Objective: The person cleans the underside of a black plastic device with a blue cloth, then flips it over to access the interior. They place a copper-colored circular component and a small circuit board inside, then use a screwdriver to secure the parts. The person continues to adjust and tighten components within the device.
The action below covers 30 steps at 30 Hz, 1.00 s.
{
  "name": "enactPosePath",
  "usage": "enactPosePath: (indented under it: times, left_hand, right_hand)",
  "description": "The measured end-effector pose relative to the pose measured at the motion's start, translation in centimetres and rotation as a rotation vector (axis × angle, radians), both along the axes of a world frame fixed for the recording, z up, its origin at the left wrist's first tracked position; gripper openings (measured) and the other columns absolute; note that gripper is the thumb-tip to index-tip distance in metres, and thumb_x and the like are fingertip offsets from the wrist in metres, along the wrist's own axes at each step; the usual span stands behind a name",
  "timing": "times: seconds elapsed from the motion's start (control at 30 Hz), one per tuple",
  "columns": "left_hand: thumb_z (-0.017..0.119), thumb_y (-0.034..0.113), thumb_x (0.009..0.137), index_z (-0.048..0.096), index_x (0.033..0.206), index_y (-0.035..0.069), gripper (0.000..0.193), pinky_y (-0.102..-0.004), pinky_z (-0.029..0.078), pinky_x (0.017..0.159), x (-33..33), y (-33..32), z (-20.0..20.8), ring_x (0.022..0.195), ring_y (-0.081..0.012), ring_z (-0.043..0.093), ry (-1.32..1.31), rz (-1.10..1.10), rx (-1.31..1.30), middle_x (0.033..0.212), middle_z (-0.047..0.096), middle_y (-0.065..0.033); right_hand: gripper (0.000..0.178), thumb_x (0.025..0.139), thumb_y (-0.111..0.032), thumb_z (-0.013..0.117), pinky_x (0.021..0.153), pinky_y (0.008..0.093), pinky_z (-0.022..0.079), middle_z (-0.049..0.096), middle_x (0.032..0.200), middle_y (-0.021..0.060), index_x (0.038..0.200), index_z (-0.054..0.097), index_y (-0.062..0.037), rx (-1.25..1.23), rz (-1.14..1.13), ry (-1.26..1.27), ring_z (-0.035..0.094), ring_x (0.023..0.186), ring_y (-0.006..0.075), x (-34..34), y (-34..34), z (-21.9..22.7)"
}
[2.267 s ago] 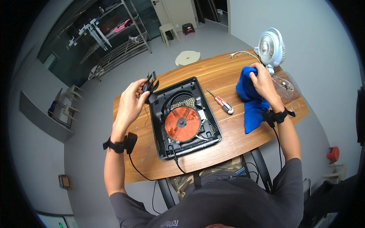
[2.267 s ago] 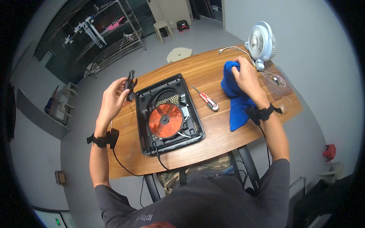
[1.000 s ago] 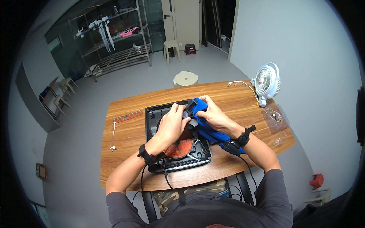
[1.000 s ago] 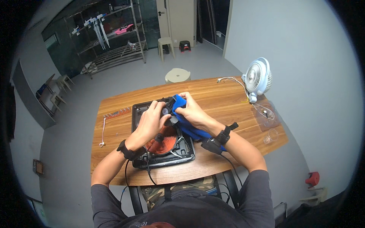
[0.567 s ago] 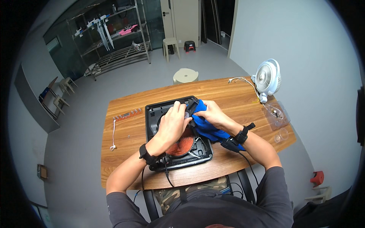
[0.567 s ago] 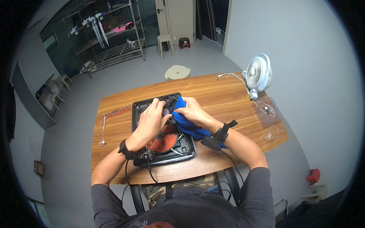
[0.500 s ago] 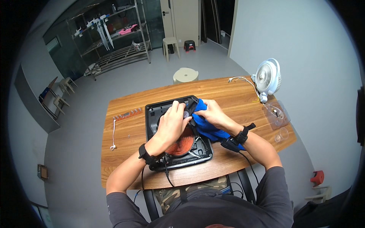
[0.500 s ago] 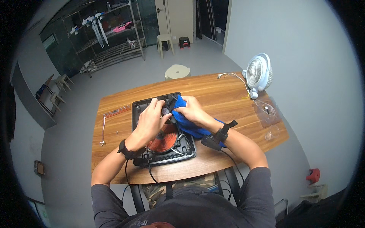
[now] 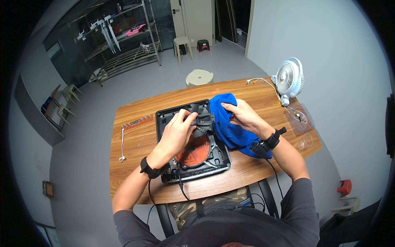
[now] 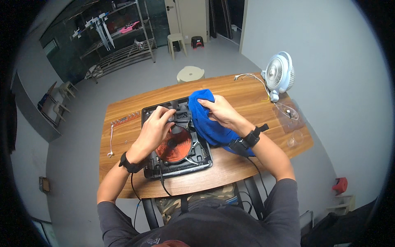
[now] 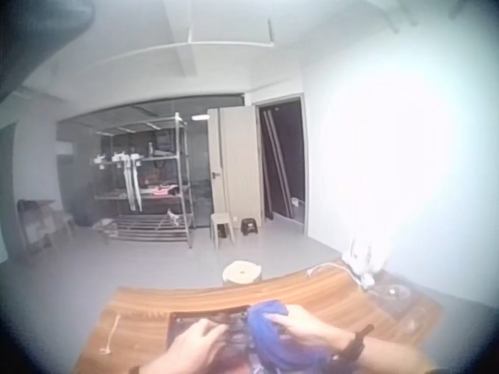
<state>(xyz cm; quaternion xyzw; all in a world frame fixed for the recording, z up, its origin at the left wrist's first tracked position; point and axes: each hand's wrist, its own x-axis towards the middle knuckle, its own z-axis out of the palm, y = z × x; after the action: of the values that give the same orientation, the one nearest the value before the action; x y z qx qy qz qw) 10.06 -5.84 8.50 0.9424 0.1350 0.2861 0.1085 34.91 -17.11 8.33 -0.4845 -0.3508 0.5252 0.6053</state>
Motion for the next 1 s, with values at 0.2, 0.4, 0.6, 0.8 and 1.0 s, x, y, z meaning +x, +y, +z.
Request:
enactPosePath:
  times: [0.2,0.4,0.6,0.8,1.0]
  left_hand:
    - [0.075,0.0,0.082,0.064,0.127,0.006,0.047,-0.0476,0.053,0.104,0.9,0.1,0.2,0.109,-0.0345,0.064,-0.003,-0.17,0.288,0.117,0.061,-0.0133]
    - [0.075,0.001,0.081,0.064,0.126,0.007,0.047,-0.0485,0.052,0.108,0.5,0.2,0.1,0.114,-0.0344,0.064,0.038,-0.2,0.366,0.12,0.062,-0.0139]
    - [0.078,0.001,0.08,0.063,0.127,0.007,0.05,-0.0436,0.056,0.091,0.0,-0.2,0.2,0.109,-0.0347,0.064,0.064,-0.184,0.224,0.119,0.061,-0.0142]
    - [0.071,-0.001,0.079,0.063,0.126,0.005,0.048,-0.0414,0.054,0.1,-0.5,-0.1,0.6,0.116,-0.034,0.062,0.054,-0.171,0.213,0.119,0.06,-0.0151]
    - [0.064,-0.001,0.081,0.064,0.127,0.004,0.046,-0.0436,0.05,0.111,-0.1,-0.1,0.1,0.122,-0.0355,0.061,0.095,-0.238,0.367,0.123,0.06,-0.0158]
  right_hand:
    - [0.024,0.101,-0.02,0.067,0.078,0.0273,0.057,0.071,0.106,0.0025,0.119,0.069,-0.0041,-0.115,0.27,-0.248,0.067,0.093,0.0098,0.5,1.1,-0.8]
    - [0.026,0.095,-0.011,0.072,0.08,0.0265,0.056,0.073,0.108,0.0072,0.117,0.069,0.0038,0.017,0.337,-0.121,0.067,0.092,0.0105,-0.7,1.7,-1.8]
    - [0.018,0.091,-0.008,0.074,0.076,0.0246,0.054,0.074,0.091,0.0031,0.107,0.075,0.0013,0.028,0.156,-0.438,0.065,0.083,0.0078,-1.4,1.9,-2.3]
    - [0.022,0.093,-0.013,0.073,0.083,0.0265,0.054,0.073,0.099,0.0041,0.111,0.074,-0.0009,0.154,-0.004,-0.447,0.065,0.091,0.008,-2.2,1.7,-1.7]
    - [0.024,0.096,-0.015,0.071,0.083,0.0285,0.054,0.071,0.103,0.0051,0.115,0.069,-0.0006,0.066,0.218,-0.224,0.065,0.091,0.0108,-2.7,1.8,-1.1]
